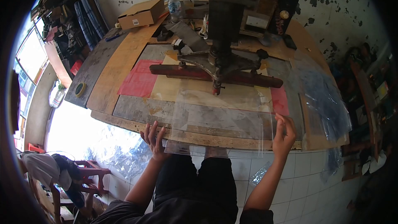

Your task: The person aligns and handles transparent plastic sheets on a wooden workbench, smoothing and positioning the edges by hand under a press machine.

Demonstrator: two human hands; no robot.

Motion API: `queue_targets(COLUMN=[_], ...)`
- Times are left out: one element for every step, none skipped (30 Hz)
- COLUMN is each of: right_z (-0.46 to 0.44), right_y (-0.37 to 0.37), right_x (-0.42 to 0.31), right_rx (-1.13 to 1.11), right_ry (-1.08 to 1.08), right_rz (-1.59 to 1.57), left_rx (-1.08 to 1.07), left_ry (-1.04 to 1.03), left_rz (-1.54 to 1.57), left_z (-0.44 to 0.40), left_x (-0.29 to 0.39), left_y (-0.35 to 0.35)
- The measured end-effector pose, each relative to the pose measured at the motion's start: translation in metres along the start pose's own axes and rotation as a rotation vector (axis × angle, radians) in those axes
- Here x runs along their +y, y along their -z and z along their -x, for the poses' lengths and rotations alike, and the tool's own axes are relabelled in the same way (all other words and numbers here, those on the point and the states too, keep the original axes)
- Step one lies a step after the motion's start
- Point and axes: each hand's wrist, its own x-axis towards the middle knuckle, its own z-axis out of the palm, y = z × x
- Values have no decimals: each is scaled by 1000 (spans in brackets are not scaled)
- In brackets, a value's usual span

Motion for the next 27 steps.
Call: queue_targets(right_z=[0, 0, 1, 1, 1, 0, 0, 0, 0, 0, 0, 0, -1, -1, -1, -2, -2, -3, -5, -5, -6, -10, -15, -20, -23, -29, -38], right_y=[0, 0, 0, 0, 0, 0, 0, -1, -1, -2, -2, -2, -2, -2, -2, -1, -1, -1, -1, 0, 0, 1, 0, 0, -1, -4, -9], right_x=[0, 1, 3, 4, 5, 5, 5, 5, 5, 5, 6, 7, 7, 7, 6, 5, 5, 6, 5, 4, 3, 2, 3, 7, 9, 10, 13], right_rx=[-1, 0, 0, 1, 2, 0, -2, -1, 11, 23, 24, 18, 13, 16, 4, -8, -4, -31, -58, -56, -100, -144, -144, -184, -224, -224, -252], right_ry=[-1, -1, 0, 1, 2, 3, 4, 7, 18, 28, 33, 29, 27, 33, 26, 18, 23, 16, 11, 18, -29, -72, -62, -95, -131, -129, -151], right_rz=[-1, -1, -1, -1, 0, -6, -12, -11, -14, -18, -17, -23, -30, -30, -23, -15, -13, -19, -26, -23, -21, -18, -16, -14, -11, -9, -90], left_rx=[1, 1, 2, -1, -4, -2, -5, -8, -4, -17, -29, -24, -30, -36, -29, -32, -36, -31, -28, -24, -17, -15, -14, -6, -9, -16, -18], left_ry=[1, 2, 2, 6, 10, 10, 13, 17, 18, 24, 29, 30, 34, 38, 37, 38, 38, 38, 32, 27, 29, 20, 12, 16, 8, 1, 4], left_rz=[-2, -3, -3, 6, 16, 17, 13, 9, 10, 7, 3, 5, 1, -3, 0, -2, -4, -1, 2, 4, 7, 9, 11, 13, 1, -11, -8], left_z=[0, 0, 0, -1, -1, -1, -1, -1, -2, -3, -3, -3, -3, -3, -4, -5, -5, -5, -5, -4, -4, -4, -5, -5, -6, -6, -6], left_x=[0, 0, 1, 1, 1, 1, 2, 2, 3, 4, 5, 5, 5, 5, 6, 6, 6, 6, 6, 5, 4, 4, 3, 3, 3, 4, 4], left_y=[0, 0, 0, 1, 2, 1, 1, 1, 2, 3, 4, 5, 5, 5, 6, 6, 6, 6, 5, 5, 4, 4, 3, 3, 3, 4, 6])
